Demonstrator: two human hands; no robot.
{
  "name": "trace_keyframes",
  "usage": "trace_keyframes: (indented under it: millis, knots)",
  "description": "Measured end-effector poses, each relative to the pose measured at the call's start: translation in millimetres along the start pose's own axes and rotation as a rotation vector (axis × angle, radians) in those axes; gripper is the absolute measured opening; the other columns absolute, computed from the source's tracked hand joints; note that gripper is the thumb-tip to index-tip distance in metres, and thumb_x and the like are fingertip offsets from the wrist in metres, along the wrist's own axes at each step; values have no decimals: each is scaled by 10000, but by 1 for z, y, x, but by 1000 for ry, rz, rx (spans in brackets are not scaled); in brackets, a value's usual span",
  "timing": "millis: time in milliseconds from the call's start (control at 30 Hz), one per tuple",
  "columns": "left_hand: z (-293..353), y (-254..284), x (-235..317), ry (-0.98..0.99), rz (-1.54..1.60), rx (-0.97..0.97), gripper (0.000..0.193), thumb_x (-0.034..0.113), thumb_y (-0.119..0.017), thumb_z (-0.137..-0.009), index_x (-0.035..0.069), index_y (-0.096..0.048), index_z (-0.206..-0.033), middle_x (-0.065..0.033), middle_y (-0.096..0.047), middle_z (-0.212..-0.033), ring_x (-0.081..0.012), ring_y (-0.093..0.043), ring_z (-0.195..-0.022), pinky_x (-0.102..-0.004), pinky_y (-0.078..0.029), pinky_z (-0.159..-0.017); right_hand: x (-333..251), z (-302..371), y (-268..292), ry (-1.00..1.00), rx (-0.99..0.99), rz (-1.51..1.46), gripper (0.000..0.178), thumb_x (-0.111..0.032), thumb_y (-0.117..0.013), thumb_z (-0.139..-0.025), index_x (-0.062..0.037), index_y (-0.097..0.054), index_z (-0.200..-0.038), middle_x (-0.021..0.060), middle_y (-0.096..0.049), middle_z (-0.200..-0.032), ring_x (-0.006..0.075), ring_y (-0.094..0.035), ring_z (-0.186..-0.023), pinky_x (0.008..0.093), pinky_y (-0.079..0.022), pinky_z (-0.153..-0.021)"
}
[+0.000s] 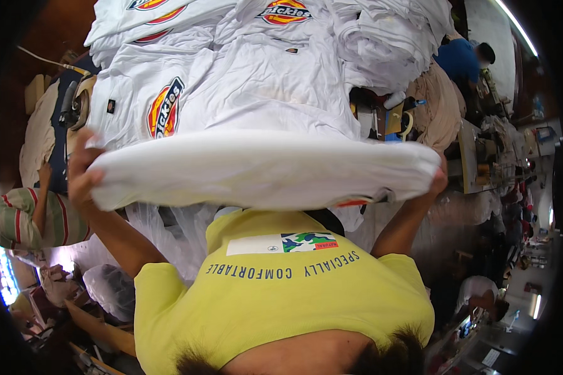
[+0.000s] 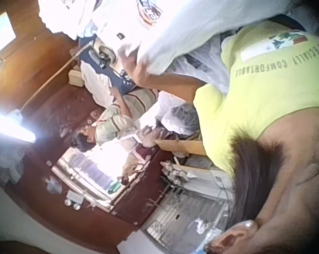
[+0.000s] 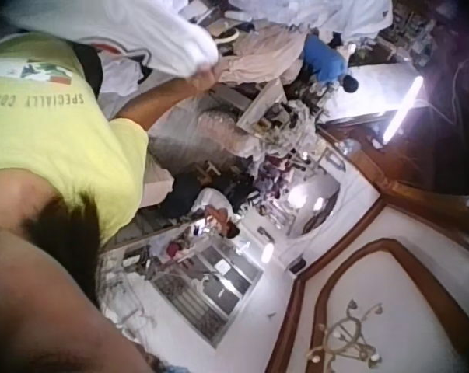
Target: The person trims threads from a garment using shears and then folds the garment onto a stack of similar items.
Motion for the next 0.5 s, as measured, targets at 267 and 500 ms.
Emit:
trace_keyframes:
  millis: [267,500]
  knots:
    - [-217,117,-51,-425,384,-186,444,222,-632,-762,77,-433,-1132,-83,-529,-1011,-161,-505,-869,-283,-361,-771,64,-145,-62,-118,-296,-413,381,-257,-546,-857,-9,-479,-1138,101,-536,-1050,256,-525,-958,372,-428,-813]
    - [-213,-32,-165,-46,-463,149,457,283,-589,-841,89,-472,-1238,-75,-461,-1269,-198,-409,-1185,-316,-359,-924,166,-116,-100,-146,-88,294,264,-205,-602,-842,-47,-595,-1053,48,-598,-976,134,-542,-878,281,-419,-806]
Point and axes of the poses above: each hand's wrist, its own z-axis away from the middle knuckle, its own y-axis out of the back of the hand, x = y × z, the point moved 5 cm from there along -z, towards the middle knuckle
